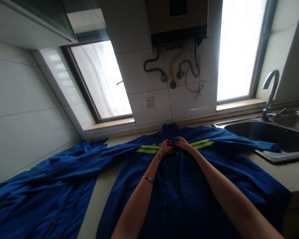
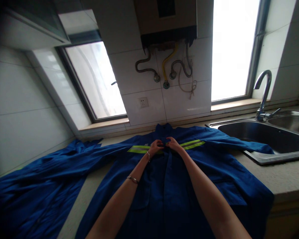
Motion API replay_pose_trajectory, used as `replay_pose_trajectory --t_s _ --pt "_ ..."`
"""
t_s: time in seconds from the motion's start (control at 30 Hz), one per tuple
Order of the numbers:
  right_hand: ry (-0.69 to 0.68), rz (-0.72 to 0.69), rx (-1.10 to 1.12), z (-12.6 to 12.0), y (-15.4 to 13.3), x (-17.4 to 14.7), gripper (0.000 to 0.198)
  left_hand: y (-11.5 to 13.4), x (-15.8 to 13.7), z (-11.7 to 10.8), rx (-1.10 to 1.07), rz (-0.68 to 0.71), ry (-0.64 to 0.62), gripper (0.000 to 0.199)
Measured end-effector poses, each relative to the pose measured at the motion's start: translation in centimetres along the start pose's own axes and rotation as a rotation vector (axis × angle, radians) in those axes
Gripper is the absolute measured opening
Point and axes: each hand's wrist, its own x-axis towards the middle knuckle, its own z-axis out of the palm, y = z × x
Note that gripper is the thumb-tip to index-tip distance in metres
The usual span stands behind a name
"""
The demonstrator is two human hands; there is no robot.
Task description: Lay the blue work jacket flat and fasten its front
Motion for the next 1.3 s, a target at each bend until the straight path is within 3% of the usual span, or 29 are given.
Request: replay_pose_trajectory --t_s 0.17,0.43,0.5,0.63,0.7,0.9,1.03,1.2,1.3 --pt "-0.011 -0.046 0.016 0.4 -0.1 -0.6 0.054 -0.2 0.2 0.3 0.029 -0.063 0.000 0.036" --pt "-0.044 -0.070 0.008 -0.2 -0.7 -1.0 0.063 0.1 -0.1 0.8 0.267 -0.051 0.168 0.037" --pt "0.005 -0.089 -0.067 -0.3 -0.7 -1.1 0.061 0.1 -0.4 -0.1 0.473 -0.006 0.085 0.031" --pt "0.184 -0.189 -0.584 -0.8 -1.1 -1.6 0.041 0.0 -0.8 -2.1 0.848 0.037 -0.143 0.027" --pt "0.171 -0.204 -0.767 -1.2 -1.3 -2.1 0.036 -0.3 -1.1 -2.6 0.875 0.032 -0.188 0.030" --pt "0.064 -0.210 -1.035 -0.9 -0.9 -3.6 0.036 -0.7 -1.7 -2.1 1.042 0.007 -0.308 0.058" --pt "0.081 -0.211 -1.097 -0.7 -0.8 -3.3 0.039 0.0 -2.1 -2.0 1.050 0.081 -0.231 0.054" --pt "0.175 -0.216 -1.095 -1.3 -2.0 -3.5 0.040 2.2 -3.8 -1.9 1.061 0.218 -0.083 0.034" --pt "0.237 -0.281 -1.086 -1.1 -3.3 -4.9 0.038 3.3 -5.5 -1.8 1.008 0.267 -0.103 0.025"
